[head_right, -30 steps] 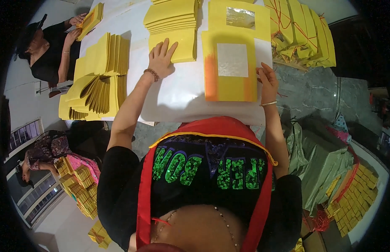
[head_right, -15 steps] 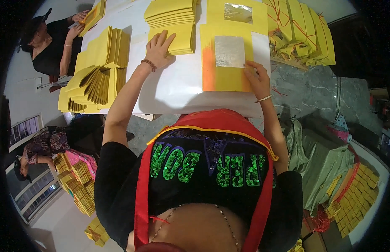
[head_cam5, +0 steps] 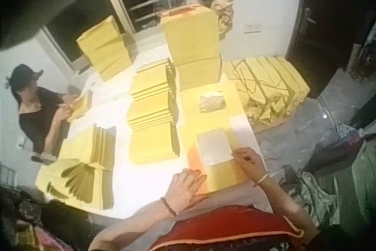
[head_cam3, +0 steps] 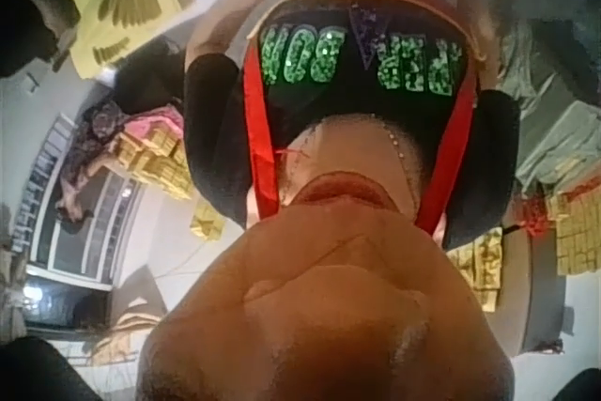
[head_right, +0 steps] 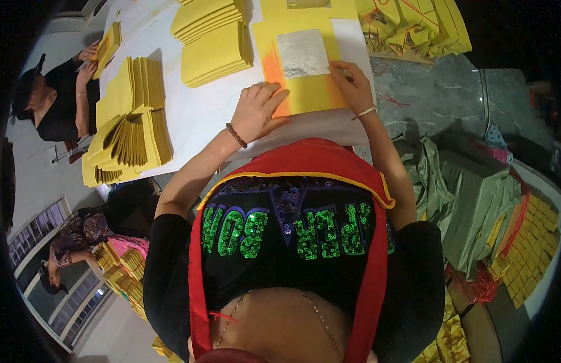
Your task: Folding stacks of yellow sheets of paper on a workbench.
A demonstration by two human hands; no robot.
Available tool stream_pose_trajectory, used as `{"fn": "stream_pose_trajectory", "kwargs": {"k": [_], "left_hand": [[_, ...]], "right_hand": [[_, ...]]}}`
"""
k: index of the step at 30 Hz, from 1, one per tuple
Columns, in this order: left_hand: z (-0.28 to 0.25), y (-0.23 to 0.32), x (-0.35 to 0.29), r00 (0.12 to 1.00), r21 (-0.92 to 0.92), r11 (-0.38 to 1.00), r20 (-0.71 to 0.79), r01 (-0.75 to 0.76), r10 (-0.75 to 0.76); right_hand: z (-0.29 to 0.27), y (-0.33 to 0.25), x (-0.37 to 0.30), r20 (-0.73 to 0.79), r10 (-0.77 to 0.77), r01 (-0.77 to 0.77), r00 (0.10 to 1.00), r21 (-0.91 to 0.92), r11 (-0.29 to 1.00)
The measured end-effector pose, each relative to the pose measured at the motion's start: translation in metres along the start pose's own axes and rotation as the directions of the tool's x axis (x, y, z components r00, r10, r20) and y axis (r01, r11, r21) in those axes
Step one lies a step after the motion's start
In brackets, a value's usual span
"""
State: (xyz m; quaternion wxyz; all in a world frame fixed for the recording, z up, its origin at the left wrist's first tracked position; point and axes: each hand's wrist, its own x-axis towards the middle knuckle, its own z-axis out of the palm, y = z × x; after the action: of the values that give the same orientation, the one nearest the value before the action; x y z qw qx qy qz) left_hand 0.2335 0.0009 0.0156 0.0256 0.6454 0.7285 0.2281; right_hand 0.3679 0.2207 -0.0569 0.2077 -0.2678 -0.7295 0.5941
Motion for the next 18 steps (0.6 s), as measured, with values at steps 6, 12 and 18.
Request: {"fn": "stream_pose_trajectory", "kwargs": {"k": [6,12,18], "left_hand": [[-0.001,-0.014,0.011,0.995,-0.062,0.994,0.039,-0.086,0.089],[-0.008,-0.022,0.021,0.980,-0.391,0.903,0.147,0.179,-0.131],[-0.002,-0.039,0.023,0.847,-0.605,0.594,0.413,0.530,-0.335]], "right_hand": [[-0.005,0.005,0.002,0.063,0.077,-0.088,0.995,0.183,0.979],[-0.013,-0.023,0.001,0.169,0.265,-0.310,0.949,0.369,0.876],[-0.010,-0.025,0.000,0.142,0.223,-0.257,0.964,0.309,0.916]]}}
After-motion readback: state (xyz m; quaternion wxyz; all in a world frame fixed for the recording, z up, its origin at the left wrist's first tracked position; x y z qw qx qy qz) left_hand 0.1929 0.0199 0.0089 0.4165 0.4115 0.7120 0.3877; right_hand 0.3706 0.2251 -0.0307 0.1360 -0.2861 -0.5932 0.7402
